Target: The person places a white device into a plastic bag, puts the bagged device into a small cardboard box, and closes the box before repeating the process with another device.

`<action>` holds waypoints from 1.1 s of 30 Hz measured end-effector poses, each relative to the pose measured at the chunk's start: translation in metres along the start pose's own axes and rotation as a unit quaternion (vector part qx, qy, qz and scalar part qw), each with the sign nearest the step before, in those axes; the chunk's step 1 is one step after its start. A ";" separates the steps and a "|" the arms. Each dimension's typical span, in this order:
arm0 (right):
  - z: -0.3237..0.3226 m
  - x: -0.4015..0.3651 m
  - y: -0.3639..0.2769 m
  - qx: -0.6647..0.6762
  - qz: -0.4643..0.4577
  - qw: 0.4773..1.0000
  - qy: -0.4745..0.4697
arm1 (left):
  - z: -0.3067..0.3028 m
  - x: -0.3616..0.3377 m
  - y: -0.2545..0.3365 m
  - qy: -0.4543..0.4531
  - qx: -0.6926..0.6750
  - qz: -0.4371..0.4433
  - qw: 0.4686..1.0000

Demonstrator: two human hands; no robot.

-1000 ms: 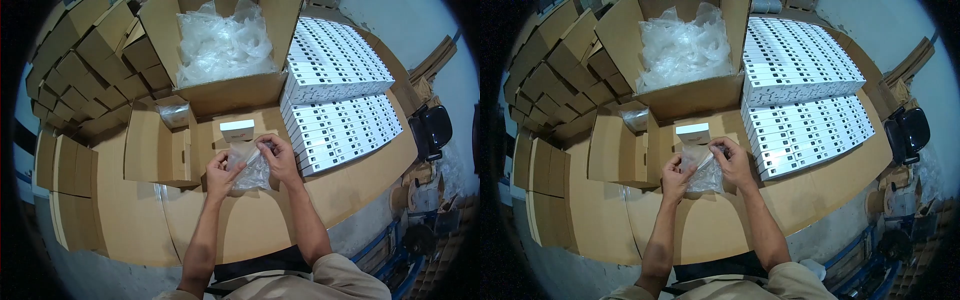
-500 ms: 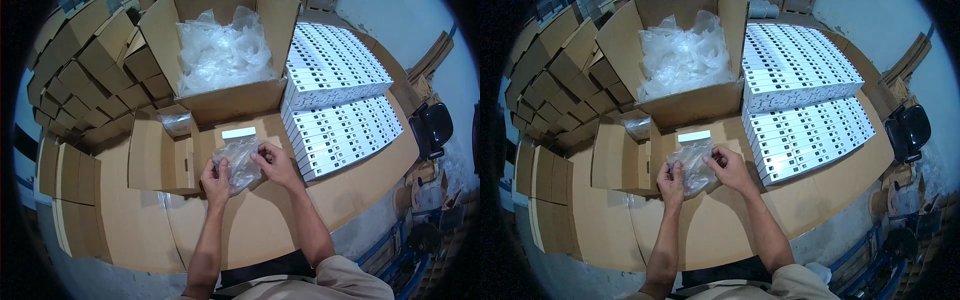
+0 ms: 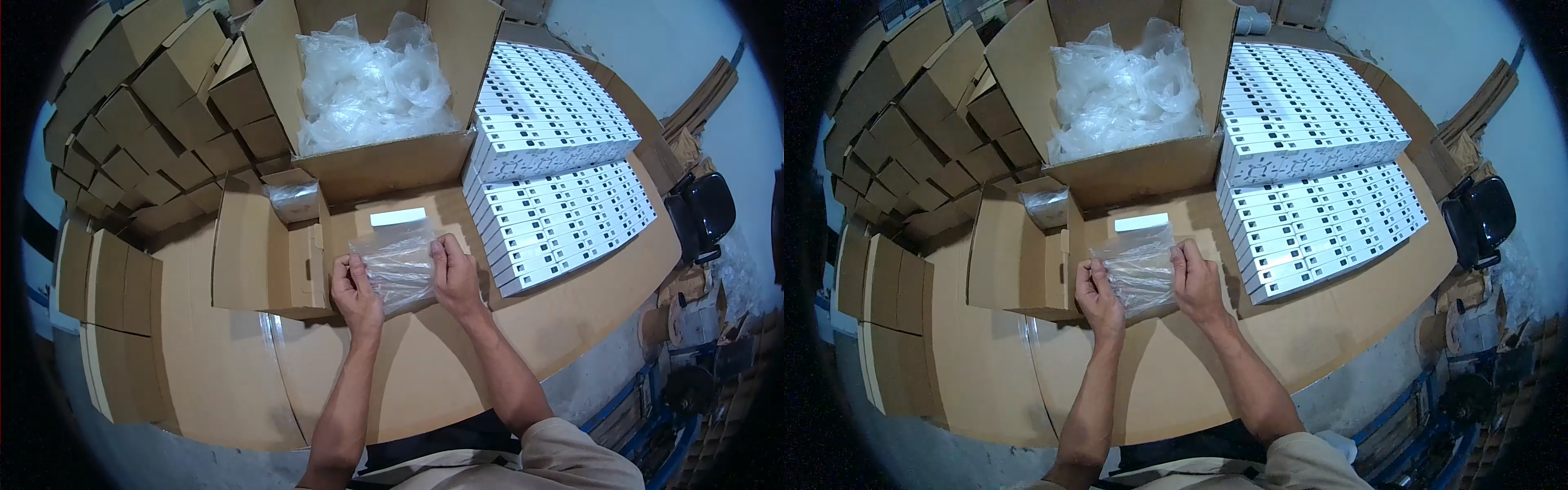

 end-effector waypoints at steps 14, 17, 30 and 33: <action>-0.011 -0.002 0.028 0.240 0.155 0.953 0.097 | 0.011 0.002 -0.006 -0.113 0.014 -0.004 0.993; -0.012 -0.001 0.024 0.157 0.087 0.977 0.113 | 0.009 0.000 -0.007 -0.121 0.021 -0.023 0.992; -0.006 0.002 -0.014 -0.017 -0.032 0.996 0.086 | 0.006 -0.001 0.003 -0.043 0.036 -0.008 0.998; -0.010 0.002 -0.007 -0.044 -0.029 0.991 0.119 | 0.011 -0.004 -0.004 -0.077 0.041 -0.033 0.996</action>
Point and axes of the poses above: each hand's wrist, its own x-axis towards the middle knuckle, its own z-axis out of the palm, y = z × x, the point moved 5 cm from there along x, towards the middle knuckle, and after that the axes turned 15 degrees about -z, right-handed, at the moved point
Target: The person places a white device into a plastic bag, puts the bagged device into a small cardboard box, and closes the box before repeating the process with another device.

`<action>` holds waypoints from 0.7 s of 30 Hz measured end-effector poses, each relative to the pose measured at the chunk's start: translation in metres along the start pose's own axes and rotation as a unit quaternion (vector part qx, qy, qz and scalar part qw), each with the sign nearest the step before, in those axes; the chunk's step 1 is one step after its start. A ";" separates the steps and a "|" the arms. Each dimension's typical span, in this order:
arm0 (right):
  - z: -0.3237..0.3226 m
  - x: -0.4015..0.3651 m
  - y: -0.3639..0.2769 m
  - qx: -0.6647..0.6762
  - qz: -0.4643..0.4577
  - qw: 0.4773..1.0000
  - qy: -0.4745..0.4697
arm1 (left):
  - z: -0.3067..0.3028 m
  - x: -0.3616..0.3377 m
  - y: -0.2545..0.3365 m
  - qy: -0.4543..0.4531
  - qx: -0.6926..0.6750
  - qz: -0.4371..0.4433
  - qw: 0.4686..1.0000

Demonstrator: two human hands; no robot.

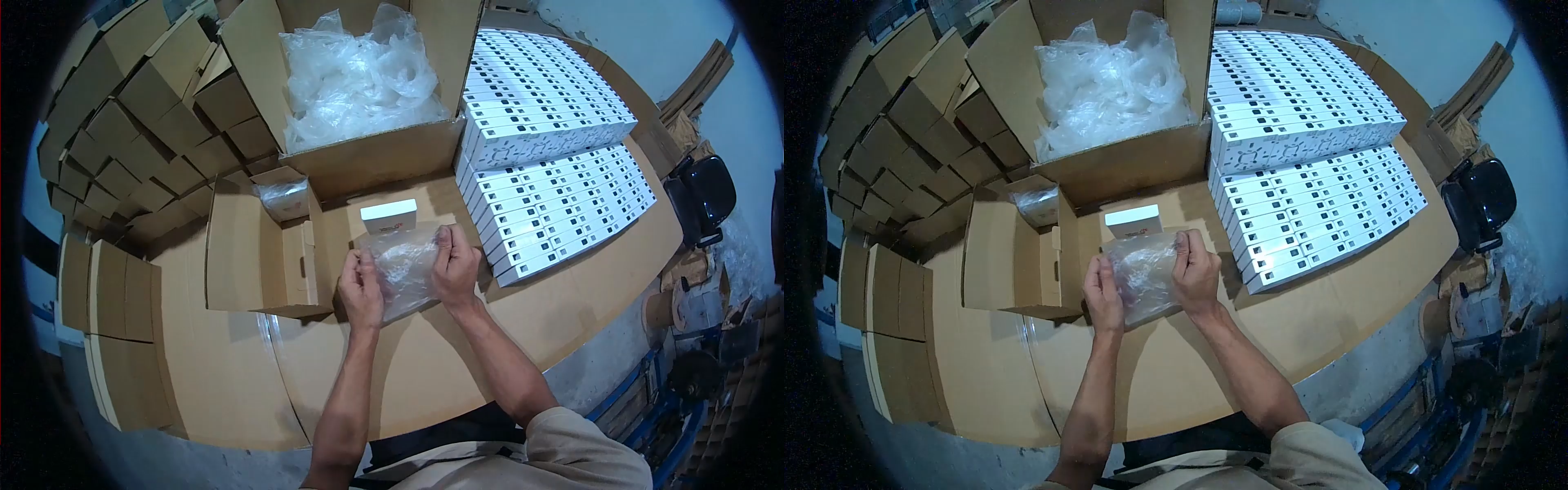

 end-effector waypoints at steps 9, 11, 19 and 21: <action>0.009 -0.007 -0.011 0.048 0.082 0.995 -0.040 | 0.004 -0.001 -0.002 0.060 0.080 0.066 0.993; 0.014 -0.010 -0.006 0.032 0.075 0.995 -0.062 | 0.000 -0.002 0.006 0.081 0.104 0.089 0.987; 0.010 -0.008 -0.002 0.016 0.037 0.999 -0.029 | -0.005 0.001 0.007 0.062 0.123 0.093 0.986; 0.008 -0.006 -0.001 0.024 0.029 0.999 -0.013 | -0.004 0.002 0.005 0.014 0.053 0.030 0.998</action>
Point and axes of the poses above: each hand's wrist, its own x-axis towards the middle knuckle, its own z-axis out of the palm, y = z × x, the point moved 5 cm from there along x, towards the middle knuckle, and after that the axes turned 15 degrees about -z, right-handed, at the moved point
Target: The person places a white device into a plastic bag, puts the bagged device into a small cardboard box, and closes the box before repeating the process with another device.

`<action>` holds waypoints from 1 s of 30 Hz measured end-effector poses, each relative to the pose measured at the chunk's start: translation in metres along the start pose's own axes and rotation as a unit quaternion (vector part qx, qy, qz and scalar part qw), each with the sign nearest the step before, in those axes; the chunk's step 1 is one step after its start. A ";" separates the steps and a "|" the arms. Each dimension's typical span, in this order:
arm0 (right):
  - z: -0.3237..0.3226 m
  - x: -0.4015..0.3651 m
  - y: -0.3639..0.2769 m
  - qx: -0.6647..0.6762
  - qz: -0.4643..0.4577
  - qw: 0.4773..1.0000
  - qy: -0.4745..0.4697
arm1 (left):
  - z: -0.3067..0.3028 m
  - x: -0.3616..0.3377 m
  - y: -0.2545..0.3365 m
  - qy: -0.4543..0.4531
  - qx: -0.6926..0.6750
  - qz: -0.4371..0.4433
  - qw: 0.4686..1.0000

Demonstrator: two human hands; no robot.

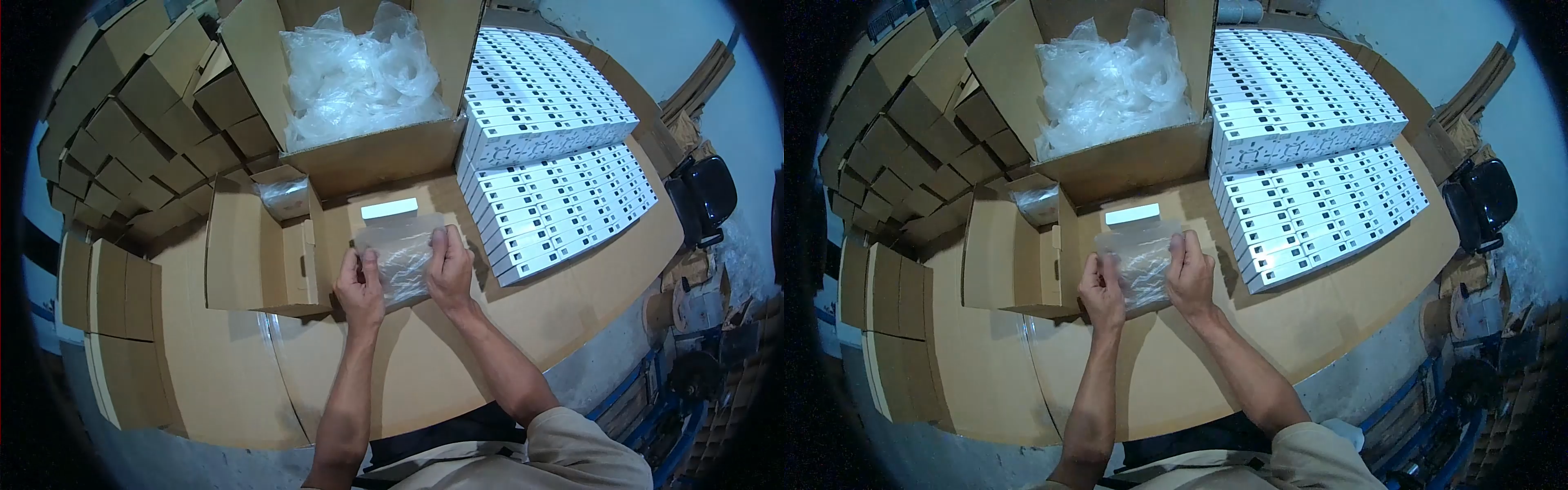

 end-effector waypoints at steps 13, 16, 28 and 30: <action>-0.012 0.004 0.029 0.130 0.127 0.982 0.054 | 0.005 0.009 -0.010 -0.160 -0.074 -0.083 0.981; -0.024 0.020 0.000 0.008 -0.089 0.995 0.033 | 0.005 0.009 -0.011 -0.163 -0.064 -0.088 0.981; -0.016 0.018 -0.006 -0.037 -0.161 0.985 -0.053 | 0.007 0.004 -0.003 -0.150 -0.036 -0.054 0.987; -0.016 0.019 -0.007 -0.030 -0.151 0.986 -0.057 | 0.006 0.004 -0.002 -0.146 -0.024 -0.044 0.988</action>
Point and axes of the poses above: each hand's wrist, its own x-axis towards the middle knuckle, its own z-axis out of the palm, y = z × x, the point moved 5 cm from there along x, towards the middle knuckle, and after that the axes turned 15 degrees about -z, right-handed, at the moved point
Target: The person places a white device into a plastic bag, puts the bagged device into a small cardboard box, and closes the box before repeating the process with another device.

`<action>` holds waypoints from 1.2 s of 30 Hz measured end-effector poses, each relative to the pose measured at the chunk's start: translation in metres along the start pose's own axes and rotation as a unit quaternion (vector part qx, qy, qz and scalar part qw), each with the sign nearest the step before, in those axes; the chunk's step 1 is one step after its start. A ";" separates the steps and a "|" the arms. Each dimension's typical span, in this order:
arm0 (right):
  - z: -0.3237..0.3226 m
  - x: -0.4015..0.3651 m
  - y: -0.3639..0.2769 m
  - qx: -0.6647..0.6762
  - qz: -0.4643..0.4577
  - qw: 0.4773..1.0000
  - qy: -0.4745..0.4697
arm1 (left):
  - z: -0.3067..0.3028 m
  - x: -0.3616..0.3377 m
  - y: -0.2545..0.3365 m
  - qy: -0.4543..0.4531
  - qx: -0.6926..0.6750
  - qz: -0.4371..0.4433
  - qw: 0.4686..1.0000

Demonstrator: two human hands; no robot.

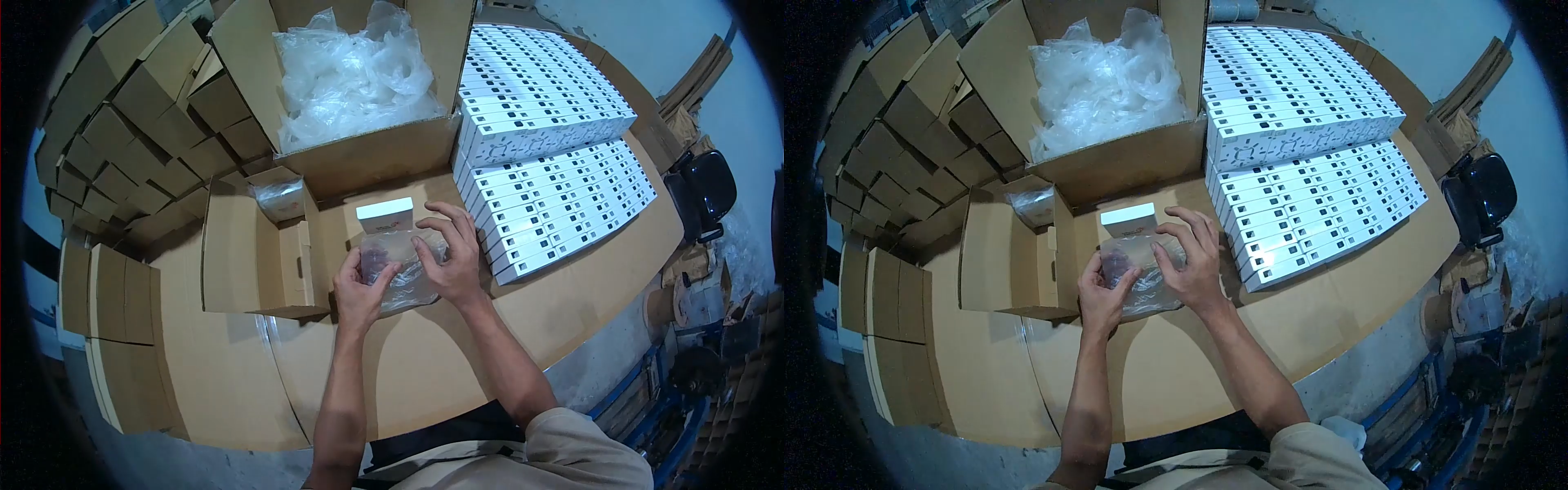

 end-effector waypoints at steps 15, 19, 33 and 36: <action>-0.001 -0.002 -0.001 -0.025 -0.038 0.999 -0.015 | -0.004 0.003 -0.004 0.021 0.014 0.005 1.000; -0.002 0.002 -0.007 -0.017 -0.039 0.999 -0.013 | -0.003 0.005 -0.010 0.017 0.026 0.007 0.999; 0.001 -0.002 -0.009 -0.034 -0.057 0.997 -0.041 | 0.013 -0.010 0.006 0.012 0.121 0.052 0.991; 0.000 0.001 -0.012 -0.032 -0.046 0.997 -0.044 | 0.012 -0.008 0.001 0.013 0.119 0.057 0.991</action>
Point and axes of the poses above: each hand's wrist, its own x-axis towards the middle knuckle, its own z-axis out of the palm, y = z × x, the point moved 5 cm from there along x, towards the middle knuckle, and after that the axes turned 15 degrees about -z, right-handed, at the moved point
